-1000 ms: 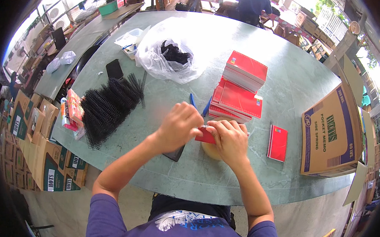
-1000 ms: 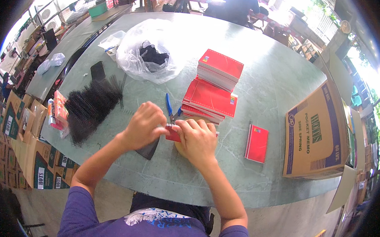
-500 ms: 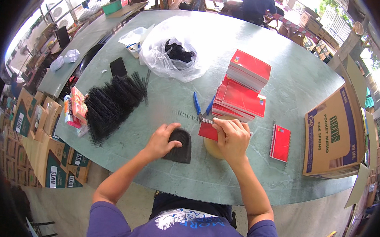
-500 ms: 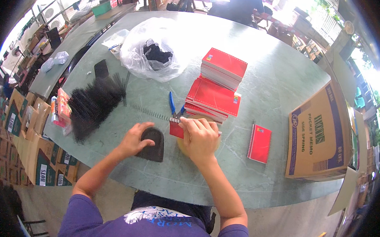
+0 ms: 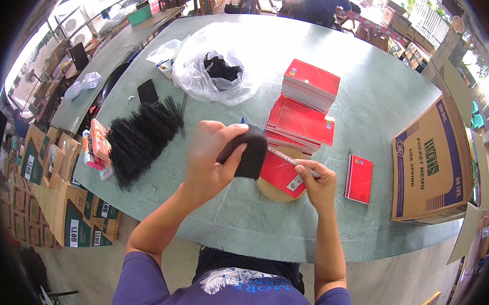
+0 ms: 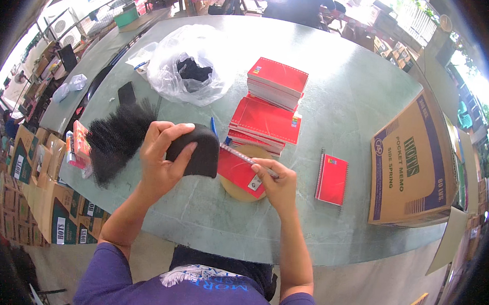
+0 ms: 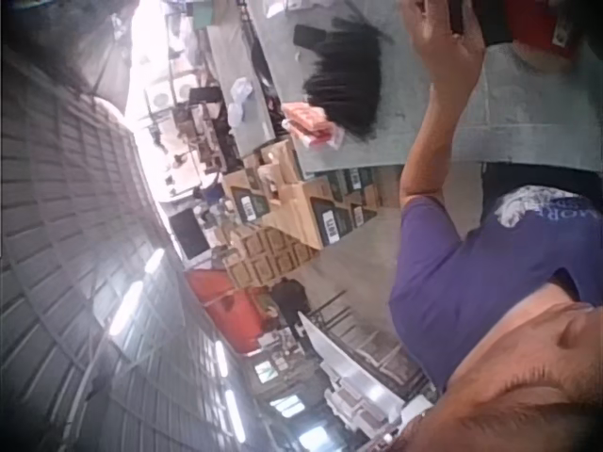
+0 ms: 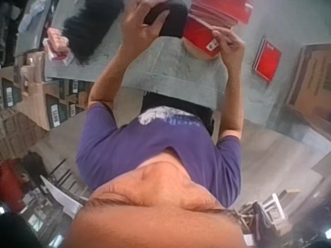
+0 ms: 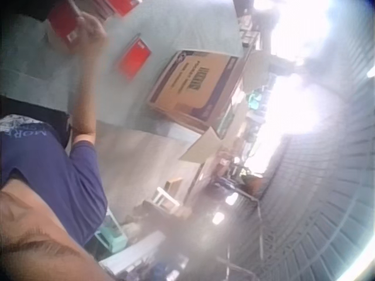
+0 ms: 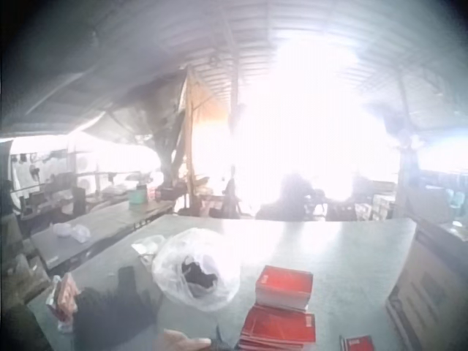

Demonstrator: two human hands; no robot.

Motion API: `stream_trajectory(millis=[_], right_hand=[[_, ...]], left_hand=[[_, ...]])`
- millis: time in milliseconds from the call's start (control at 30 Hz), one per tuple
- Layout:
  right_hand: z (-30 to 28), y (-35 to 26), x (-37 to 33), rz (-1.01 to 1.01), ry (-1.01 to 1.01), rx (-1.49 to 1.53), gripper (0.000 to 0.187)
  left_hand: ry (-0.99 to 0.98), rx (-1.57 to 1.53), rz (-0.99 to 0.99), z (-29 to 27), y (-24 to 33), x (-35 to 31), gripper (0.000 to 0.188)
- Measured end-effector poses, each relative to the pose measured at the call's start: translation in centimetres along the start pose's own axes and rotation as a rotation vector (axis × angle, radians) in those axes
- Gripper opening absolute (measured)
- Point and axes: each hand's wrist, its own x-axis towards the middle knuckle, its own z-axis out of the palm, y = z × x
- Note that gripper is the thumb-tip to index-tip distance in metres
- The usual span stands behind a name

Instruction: The person assembles red pocket notebooks by inserting metal spiral bindings into the punched holes, then uses a small black scraper to press the spirals flush. They repeat this process for multiple notebooks, stacking the finished ones on the table.

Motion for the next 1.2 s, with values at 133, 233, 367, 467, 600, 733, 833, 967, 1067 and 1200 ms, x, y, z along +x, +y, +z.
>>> stream_trajectory(millis=[133,233,367,467,600,733,833,967,1067,1200], right_hand=[[2.1,-0.2,-0.1,-0.102,-0.002,0.180,0.020],[1.7,1.5,-0.7,-0.053,-0.050,0.157,0.022],[1.5,0.8,0.1,-0.041,-0.105,0.287,0.023],[1.6,1.5,0.6,-0.145,-0.138,0.215,0.019],[1.9,1.6,0.2,-0.048,-0.119,0.204,0.018],[1.8,1.2,0.4,-0.030,-0.117,0.116,0.016],[2.2,1.3,0.5,-0.047,-0.056,0.172,0.014],[1.6,1.5,0.4,0.020,-0.051,0.158,0.014],[1.9,1.2,0.4,-0.005,-0.083,0.175,0.014],[1.9,0.9,0.6,-0.035,-0.091,0.227,0.017]], left_hand=[[-0.510,-0.014,0.075,1.0,0.0,-3.7,0.032],[-0.140,0.023,0.100,-1.8,1.0,-0.4,0.031],[0.125,0.002,0.069,-4.0,0.4,-0.4,0.031],[-0.064,0.085,0.149,-1.3,0.5,-2.0,0.028],[-0.273,0.028,0.069,1.8,-0.3,-4.8,0.030],[-0.008,0.056,0.085,0.1,0.0,-1.5,0.028],[-0.370,-0.015,0.131,1.7,-0.9,-4.8,0.027],[-0.039,0.061,0.100,-1.1,0.3,-0.5,0.028],[-0.286,0.043,0.064,1.0,-1.2,-3.2,0.028],[-0.464,-0.047,0.079,2.7,-1.1,-7.5,0.032]])
